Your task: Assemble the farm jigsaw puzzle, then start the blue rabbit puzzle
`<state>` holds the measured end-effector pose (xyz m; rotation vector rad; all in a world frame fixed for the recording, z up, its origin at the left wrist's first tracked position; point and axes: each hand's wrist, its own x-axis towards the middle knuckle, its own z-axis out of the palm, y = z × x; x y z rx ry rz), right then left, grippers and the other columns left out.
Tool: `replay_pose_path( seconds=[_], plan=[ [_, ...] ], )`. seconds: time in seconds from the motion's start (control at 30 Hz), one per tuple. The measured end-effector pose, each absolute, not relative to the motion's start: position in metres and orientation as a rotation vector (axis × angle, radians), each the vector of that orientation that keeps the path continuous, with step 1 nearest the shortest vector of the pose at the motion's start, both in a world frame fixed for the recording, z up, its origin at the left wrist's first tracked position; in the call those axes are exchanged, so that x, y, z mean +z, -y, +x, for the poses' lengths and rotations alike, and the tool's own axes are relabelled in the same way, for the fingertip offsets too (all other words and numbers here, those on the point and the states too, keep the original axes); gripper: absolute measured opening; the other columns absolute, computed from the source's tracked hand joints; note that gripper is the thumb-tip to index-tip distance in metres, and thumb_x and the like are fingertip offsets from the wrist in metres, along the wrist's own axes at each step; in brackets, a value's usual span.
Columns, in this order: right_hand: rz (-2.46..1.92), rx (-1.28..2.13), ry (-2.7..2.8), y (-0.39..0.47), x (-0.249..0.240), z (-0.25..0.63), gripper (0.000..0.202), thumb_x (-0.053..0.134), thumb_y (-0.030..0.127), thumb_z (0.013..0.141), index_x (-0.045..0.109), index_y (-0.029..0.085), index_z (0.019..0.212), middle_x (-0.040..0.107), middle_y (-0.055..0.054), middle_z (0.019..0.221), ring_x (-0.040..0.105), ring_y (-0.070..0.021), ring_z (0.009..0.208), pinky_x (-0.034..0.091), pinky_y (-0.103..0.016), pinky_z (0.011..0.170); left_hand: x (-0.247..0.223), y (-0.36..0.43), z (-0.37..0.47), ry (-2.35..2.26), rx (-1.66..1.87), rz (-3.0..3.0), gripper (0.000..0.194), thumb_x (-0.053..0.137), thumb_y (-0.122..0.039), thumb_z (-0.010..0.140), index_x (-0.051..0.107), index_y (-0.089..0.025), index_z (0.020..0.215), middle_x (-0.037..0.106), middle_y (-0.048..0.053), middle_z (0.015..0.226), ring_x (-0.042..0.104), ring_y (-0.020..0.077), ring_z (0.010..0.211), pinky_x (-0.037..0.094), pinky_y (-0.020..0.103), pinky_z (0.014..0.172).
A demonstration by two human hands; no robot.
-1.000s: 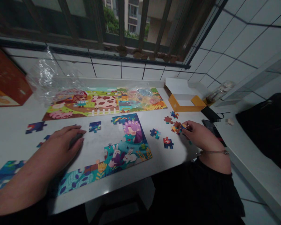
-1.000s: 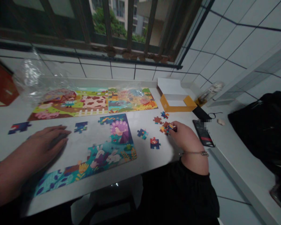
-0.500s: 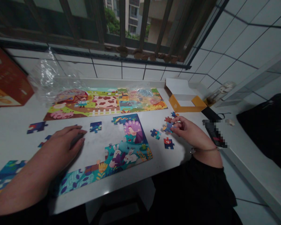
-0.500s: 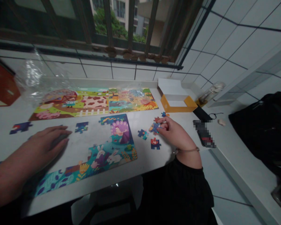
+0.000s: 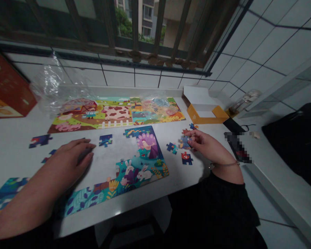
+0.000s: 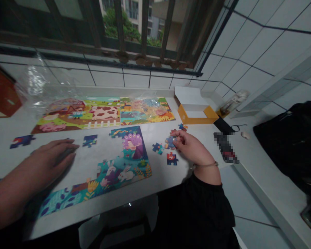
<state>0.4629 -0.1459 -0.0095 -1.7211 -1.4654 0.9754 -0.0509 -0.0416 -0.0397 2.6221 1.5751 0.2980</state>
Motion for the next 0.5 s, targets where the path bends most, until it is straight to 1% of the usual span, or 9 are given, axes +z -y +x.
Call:
replay_pose_path(
  seconds=[0.07,0.1,0.13,0.23,0.3,0.37,0.43,0.5],
  plan=[
    [-1.706,0.950,1.465,0.145,-0.009,0.461,0.027,0.074,0.047,0.093,0.069,0.028,0.113,0.079,-0.007,0.108,0.073,-0.0288,0.115,0.060,-0.041,0.088,-0.041,0.041,-0.052,-1.573,0.297,2.622,0.063,0.036,-0.050,0.102,0.078,-0.011,0.127,0.073,0.025,0.143,0.070,0.0408,0.132,0.055,0.062,0.119],
    [-1.700,0.936,1.467,0.145,-0.009,0.461,0.025,0.074,0.047,0.092,0.067,0.028,0.107,0.078,-0.007,0.106,0.072,-0.0293,0.120,0.060,-0.041,0.090,-0.042,0.041,-0.052,-1.578,0.298,2.618,0.063,0.036,-0.050,0.101,0.078,-0.011,0.127,0.073,0.025,0.143,0.070,0.0408,0.131,0.055,0.062,0.119],
    [-1.698,0.924,1.470,0.144,-0.008,0.460,0.024,0.074,0.048,0.092,0.066,0.028,0.101,0.077,-0.006,0.102,0.071,-0.0292,0.120,0.060,-0.041,0.091,-0.042,0.041,-0.052,-1.585,0.302,2.613,0.063,0.036,-0.050,0.101,0.078,-0.011,0.127,0.073,0.025,0.143,0.070,0.0408,0.131,0.055,0.062,0.119],
    [-1.696,0.925,1.484,0.142,-0.007,0.457,0.026,0.076,0.050,0.091,0.061,0.028,0.090,0.071,-0.002,0.088,0.072,-0.0267,0.106,0.058,-0.042,0.096,-0.044,0.040,-0.053,-1.591,0.318,2.600,0.062,0.037,-0.051,0.102,0.078,-0.012,0.128,0.072,0.024,0.144,0.069,0.0412,0.131,0.054,0.062,0.119],
    [-1.683,0.945,1.487,0.140,-0.007,0.453,0.028,0.077,0.050,0.090,0.059,0.028,0.087,0.069,-0.001,0.083,0.072,-0.0254,0.100,0.057,-0.042,0.099,-0.043,0.041,-0.052,-1.589,0.308,2.592,0.062,0.038,-0.050,0.101,0.077,-0.012,0.128,0.071,0.024,0.145,0.069,0.0412,0.132,0.054,0.062,0.120],
    [-1.673,0.977,1.466,0.140,-0.008,0.450,0.030,0.078,0.051,0.089,0.059,0.028,0.087,0.069,0.000,0.080,0.072,-0.0242,0.093,0.058,-0.041,0.094,-0.040,0.041,-0.051,-1.595,0.288,2.580,0.061,0.038,-0.049,0.101,0.077,-0.012,0.127,0.071,0.025,0.146,0.069,0.0408,0.132,0.053,0.062,0.120],
    [-1.676,1.013,1.415,0.140,-0.008,0.450,0.033,0.078,0.054,0.088,0.058,0.028,0.090,0.070,0.001,0.078,0.070,-0.0218,0.082,0.058,-0.037,0.082,-0.036,0.043,-0.049,-1.605,0.263,2.565,0.059,0.038,-0.048,0.100,0.077,-0.012,0.127,0.070,0.025,0.147,0.068,0.0404,0.133,0.053,0.062,0.120],
    [-1.719,0.985,1.332,0.143,-0.008,0.457,0.035,0.078,0.056,0.088,0.059,0.027,0.095,0.071,0.001,0.078,0.067,-0.0198,0.072,0.055,-0.033,0.071,-0.034,0.044,-0.048,-1.613,0.258,2.558,0.059,0.038,-0.048,0.101,0.077,-0.012,0.127,0.070,0.025,0.147,0.068,0.0408,0.133,0.053,0.062,0.121]
  ],
)
